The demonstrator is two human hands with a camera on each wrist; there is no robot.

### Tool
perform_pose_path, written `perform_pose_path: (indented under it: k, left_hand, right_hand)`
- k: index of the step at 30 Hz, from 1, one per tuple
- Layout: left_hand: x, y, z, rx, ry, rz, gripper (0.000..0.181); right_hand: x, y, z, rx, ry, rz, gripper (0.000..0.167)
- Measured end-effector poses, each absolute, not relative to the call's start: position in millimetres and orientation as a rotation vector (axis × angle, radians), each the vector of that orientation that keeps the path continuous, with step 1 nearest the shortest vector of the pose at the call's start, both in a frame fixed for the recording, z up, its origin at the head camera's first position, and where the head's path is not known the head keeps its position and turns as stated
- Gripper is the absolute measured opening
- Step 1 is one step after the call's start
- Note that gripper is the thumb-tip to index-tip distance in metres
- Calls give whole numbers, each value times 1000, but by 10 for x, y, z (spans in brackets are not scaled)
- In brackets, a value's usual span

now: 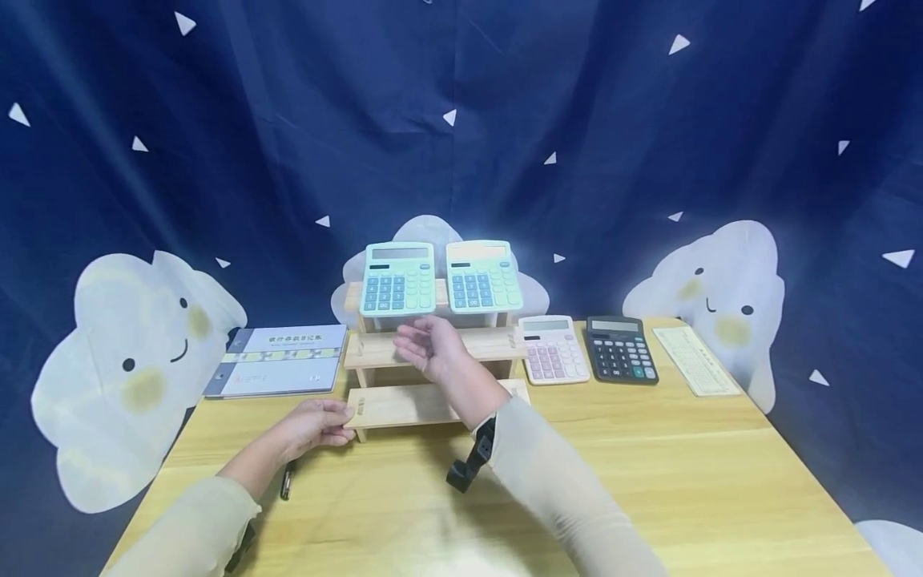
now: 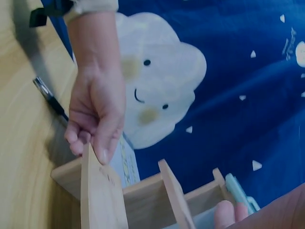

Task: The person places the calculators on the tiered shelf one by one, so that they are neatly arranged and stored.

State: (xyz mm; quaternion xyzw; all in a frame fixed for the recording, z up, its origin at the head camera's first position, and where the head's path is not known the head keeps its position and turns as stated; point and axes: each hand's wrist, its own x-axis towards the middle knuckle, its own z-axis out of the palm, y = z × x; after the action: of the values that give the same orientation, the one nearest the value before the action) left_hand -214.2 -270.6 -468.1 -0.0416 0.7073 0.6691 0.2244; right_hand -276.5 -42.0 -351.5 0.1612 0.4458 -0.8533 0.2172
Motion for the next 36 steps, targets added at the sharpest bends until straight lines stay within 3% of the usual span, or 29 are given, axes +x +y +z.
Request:
perform_pose_path:
  k: [3,6,10,13,19,26,36]
  left_hand:
    - [-2149,-2707,-4691,-120,1959,1854,56]
    - [-2160,-2723,-4701,-130,1960,1863,55]
    - [-2172,-2731,-4717,-127,1950,1866,53]
    - [-2175,-2731,-4715,-130,1947,1865,54]
    - [-2167,-2720,-4693,-142,1952,1847,53]
    - [-2170,-2702,-4732,-122,1939,1843,58]
    - [-2146,-2761,-4709,-120,1930,1846,66]
  right_hand:
    - [-2702,-416,-3476,363,1334,-2270,43]
    - [-2650,-352,-3407,249,1474,-2187,30]
    - [-2586,-123,-3292,81,1696,-2104,18]
    - [-2573,114,-3213,5,1873,-2034,19]
    - [-2746,664,-3273,87,2140,-1893,24]
    - [-2899,1359,-3577,260,2321,-1763,36]
    - [-2995,2186,-3960,384,2511,-1619,39]
